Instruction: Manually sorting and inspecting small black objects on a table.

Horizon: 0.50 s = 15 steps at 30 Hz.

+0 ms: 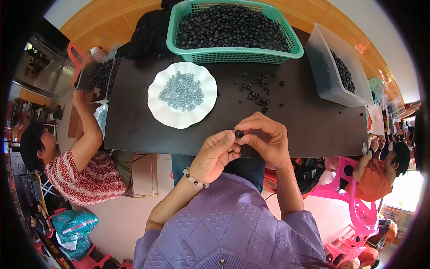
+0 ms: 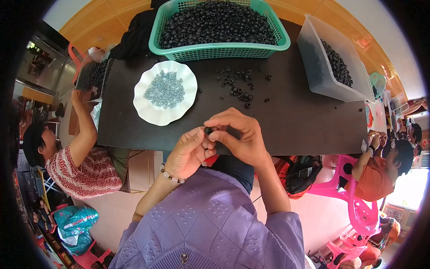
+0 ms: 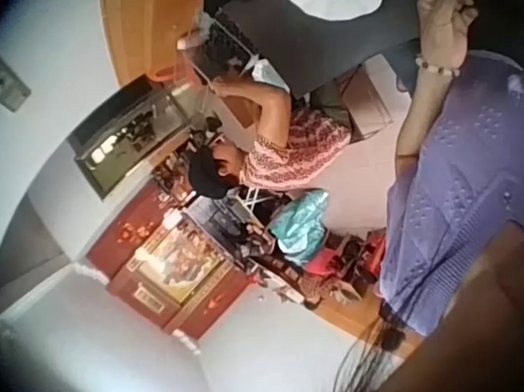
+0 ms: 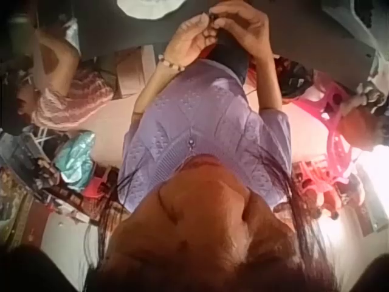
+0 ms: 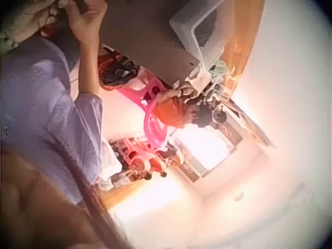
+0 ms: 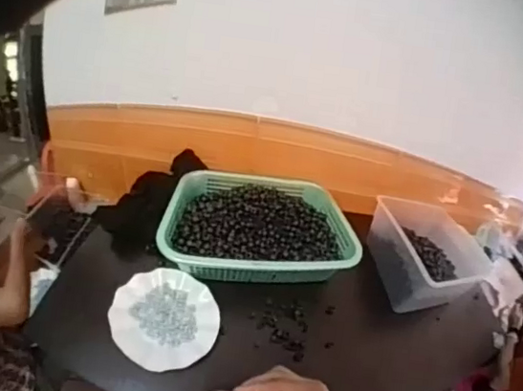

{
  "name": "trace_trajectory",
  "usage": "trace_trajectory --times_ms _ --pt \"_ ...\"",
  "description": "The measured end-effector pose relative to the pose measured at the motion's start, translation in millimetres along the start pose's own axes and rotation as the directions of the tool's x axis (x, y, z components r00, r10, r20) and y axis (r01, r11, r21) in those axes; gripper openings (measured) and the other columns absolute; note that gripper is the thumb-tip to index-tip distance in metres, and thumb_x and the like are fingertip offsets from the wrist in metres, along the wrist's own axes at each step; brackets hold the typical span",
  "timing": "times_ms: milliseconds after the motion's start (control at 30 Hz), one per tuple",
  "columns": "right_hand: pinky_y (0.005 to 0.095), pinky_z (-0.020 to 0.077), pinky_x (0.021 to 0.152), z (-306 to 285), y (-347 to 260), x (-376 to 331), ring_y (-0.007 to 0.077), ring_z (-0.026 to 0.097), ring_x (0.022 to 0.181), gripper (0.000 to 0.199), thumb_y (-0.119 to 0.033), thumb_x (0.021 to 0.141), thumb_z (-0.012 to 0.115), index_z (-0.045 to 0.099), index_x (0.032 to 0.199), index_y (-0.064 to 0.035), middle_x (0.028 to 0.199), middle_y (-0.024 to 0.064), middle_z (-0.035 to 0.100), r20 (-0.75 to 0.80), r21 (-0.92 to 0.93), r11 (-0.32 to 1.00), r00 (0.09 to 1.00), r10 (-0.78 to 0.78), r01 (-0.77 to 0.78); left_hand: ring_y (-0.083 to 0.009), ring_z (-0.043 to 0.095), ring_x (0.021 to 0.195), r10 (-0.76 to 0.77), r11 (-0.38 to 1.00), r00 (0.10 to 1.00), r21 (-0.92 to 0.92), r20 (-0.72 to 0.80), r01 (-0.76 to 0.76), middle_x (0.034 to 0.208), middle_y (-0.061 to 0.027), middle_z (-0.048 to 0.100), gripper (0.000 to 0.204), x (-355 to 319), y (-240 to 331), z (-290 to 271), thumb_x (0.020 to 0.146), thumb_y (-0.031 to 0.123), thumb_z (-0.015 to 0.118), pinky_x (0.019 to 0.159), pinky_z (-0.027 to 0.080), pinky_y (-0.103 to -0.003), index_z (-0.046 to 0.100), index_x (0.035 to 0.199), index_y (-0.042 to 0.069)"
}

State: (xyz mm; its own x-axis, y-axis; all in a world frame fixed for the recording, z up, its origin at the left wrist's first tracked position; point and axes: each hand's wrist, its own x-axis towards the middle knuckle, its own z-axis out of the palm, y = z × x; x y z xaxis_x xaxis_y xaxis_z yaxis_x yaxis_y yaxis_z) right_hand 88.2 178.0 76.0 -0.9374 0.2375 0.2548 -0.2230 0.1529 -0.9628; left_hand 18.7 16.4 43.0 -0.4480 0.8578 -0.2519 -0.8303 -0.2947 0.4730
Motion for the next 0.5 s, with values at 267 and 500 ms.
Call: trace_trajectory --times_ms 267,500 --pt "0.0252 0.0464 0.07 9 -4 -3 0.0133 0.055 0.079 0.023 0.003 0.071 0.073 0.071 0.093 -0.0021 0.088 0.0056 0.066 0.045 -0.124 0.99 0.997 -0.055 0.06 -0.0075 0.056 0.077 -0.047 0.995 0.998 -0.082 0.042 0.05 0.082 0.0024 0.06 0.019 -5 -4 -12 0.092 0.027 0.061 0.073 0.048 -0.025 0.064 0.097 0.009" --pt "0.0258 0.0457 0.069 19 -10 -1 0.014 0.055 0.08 0.025 0.002 0.07 0.075 0.07 0.094 -0.003 0.091 0.0066 0.066 0.072 -0.222 0.973 0.996 -0.054 0.069 -0.0078 0.054 0.078 -0.131 0.969 0.984 -0.196 0.117 0.153 0.084 0.0037 0.059 0.021 -11 -5 -21 0.093 0.029 0.059 0.074 0.044 -0.025 0.064 0.097 0.009"
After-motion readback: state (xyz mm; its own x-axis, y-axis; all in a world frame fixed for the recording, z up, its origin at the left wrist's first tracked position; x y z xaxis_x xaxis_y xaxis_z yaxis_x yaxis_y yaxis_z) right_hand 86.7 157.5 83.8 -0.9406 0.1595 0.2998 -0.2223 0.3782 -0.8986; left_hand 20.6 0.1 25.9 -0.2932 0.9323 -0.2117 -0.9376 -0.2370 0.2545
